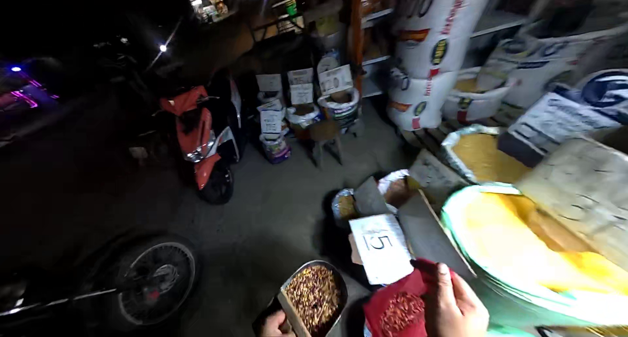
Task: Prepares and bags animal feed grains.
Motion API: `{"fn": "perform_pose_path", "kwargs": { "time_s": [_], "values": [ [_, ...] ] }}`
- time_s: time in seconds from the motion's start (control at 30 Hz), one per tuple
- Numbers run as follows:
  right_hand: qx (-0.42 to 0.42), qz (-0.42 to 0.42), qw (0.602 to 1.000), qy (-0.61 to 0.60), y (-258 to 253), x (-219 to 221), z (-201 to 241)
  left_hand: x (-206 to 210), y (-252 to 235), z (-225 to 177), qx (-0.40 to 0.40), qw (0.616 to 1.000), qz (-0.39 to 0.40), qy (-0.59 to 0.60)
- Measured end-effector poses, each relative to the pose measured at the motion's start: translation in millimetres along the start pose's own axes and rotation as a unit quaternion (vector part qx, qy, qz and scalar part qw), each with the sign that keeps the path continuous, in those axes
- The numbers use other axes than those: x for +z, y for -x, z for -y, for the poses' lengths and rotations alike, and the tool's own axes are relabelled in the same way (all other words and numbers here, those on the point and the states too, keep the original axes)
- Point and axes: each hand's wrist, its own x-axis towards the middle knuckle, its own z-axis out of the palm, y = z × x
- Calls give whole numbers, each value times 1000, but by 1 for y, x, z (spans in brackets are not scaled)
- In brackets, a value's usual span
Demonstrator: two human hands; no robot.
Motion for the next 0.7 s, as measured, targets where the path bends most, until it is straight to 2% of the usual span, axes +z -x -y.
{"fn": "perform_pose_path", "kwargs": {
  "time_s": [0.1,0.23,0.3,0.37,0.47,0.6,0.7],
  "values": [
    [41,-2,989,-144,-28,73,21,-41,-55,5,20,998,-51,18],
    [32,27,959,-281,-84,182,34,-79,-140,6,17,993,-106,38],
    [49,35,961,-269,-120,243,40,-92,-185,3,10,990,-139,37],
    [83,54,967,-236,-163,304,38,-107,-233,-5,1,988,-156,-14],
    [135,98,966,-198,-235,391,20,-137,-300,-47,-85,989,-72,-102],
    [178,169,956,-161,-341,487,-12,-170,-399,-62,-70,985,-71,-141],
    [216,213,936,-181,-429,549,-47,-187,-471,-82,-61,984,-81,-144]
  ]
}}
